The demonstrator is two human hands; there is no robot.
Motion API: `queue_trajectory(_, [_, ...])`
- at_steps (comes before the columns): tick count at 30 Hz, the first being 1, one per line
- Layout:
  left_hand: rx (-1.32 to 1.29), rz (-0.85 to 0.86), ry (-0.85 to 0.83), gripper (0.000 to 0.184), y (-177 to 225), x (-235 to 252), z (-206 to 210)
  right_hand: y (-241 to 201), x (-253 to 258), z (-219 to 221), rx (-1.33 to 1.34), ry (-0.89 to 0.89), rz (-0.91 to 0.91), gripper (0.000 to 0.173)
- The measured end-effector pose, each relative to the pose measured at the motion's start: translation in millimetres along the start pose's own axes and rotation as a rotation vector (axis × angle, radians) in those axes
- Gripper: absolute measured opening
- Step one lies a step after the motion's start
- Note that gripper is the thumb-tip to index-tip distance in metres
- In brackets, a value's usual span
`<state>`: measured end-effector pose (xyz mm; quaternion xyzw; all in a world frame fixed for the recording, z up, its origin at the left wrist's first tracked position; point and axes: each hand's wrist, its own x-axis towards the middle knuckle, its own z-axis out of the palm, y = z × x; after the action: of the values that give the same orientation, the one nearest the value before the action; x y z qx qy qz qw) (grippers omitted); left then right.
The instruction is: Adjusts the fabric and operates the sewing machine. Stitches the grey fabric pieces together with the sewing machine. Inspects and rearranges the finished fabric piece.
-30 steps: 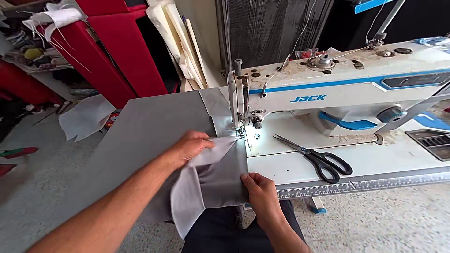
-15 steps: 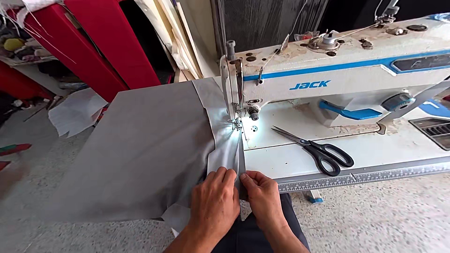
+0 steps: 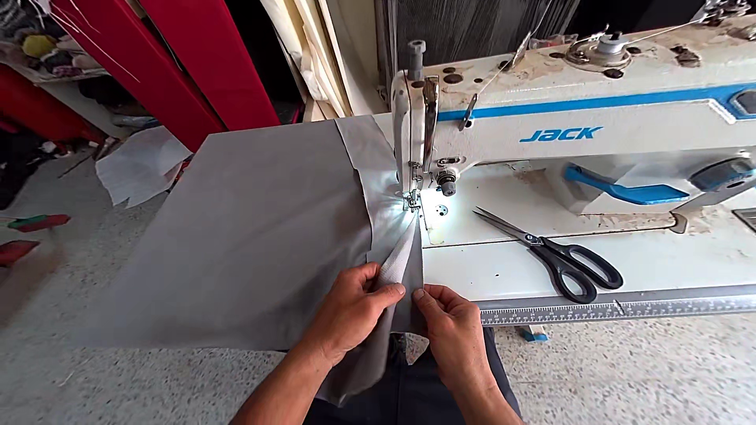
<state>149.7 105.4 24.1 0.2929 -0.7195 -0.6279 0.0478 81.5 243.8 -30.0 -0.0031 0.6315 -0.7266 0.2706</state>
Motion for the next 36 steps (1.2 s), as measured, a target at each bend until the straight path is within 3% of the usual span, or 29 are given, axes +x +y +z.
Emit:
queue_trajectory(2, [-0.172, -0.010, -0.014, 0.009, 6.2, 0.6, -0.8, 0.7, -0.1, 0.2, -0.005, 0.005, -0.006, 0.013])
queue_trajectory(4, [-0.143, 0.051, 0.100, 0.008, 14.4, 0.5, -6.3, 1.7, -0.6, 0.8, -0.005, 0.016, -0.028, 0.012])
queue_trajectory(5, [-0.009, 0.136, 0.199, 0.007, 20.8, -0.7, -10.5, 2.3, -0.5, 0.9, -0.004, 0.019, -0.038, 0.012])
queue_trajectory(8, [0.794, 0.534, 0.465, 0.005, 28.2, -9.1, -11.5, 4.4, -0.3, 0.6, 0.000, 0.025, -0.042, 0.011])
queue_trajectory(10, [1.111, 0.709, 0.422, 0.008, 14.8, -19.4, 10.2, 5.4, -0.2, 1.1, 0.015, 0.025, -0.042, 0.011])
queue_trajectory(13, [1.358, 0.812, 0.365, 0.019, -16.6, -26.0, 38.1, 6.0, -0.1, 0.3, 0.064, 0.007, -0.025, 0.013])
queue_trajectory(17, [1.425, 0.820, 0.401, 0.030, -32.9, -30.1, 41.3, 6.3, -0.1, -2.1, 0.082, -0.001, -0.013, 0.014])
queue_trajectory(23, [1.488, 0.814, 0.400, 0.033, -32.6, -33.8, 46.5, 6.5, 1.1, -1.6, 0.099, 0.002, -0.006, 0.019])
queue_trajectory(31, [1.392, 0.831, 0.394, 0.029, -36.7, -37.4, 57.7, 6.1, 0.6, -2.1, 0.074, 0.020, -0.032, 0.030])
queue_trajectory(36, [1.335, 0.877, 0.381, 0.019, -39.4, -38.9, 62.6, -1.1, 2.2, 0.4, 0.041, 0.034, 0.019, 0.020])
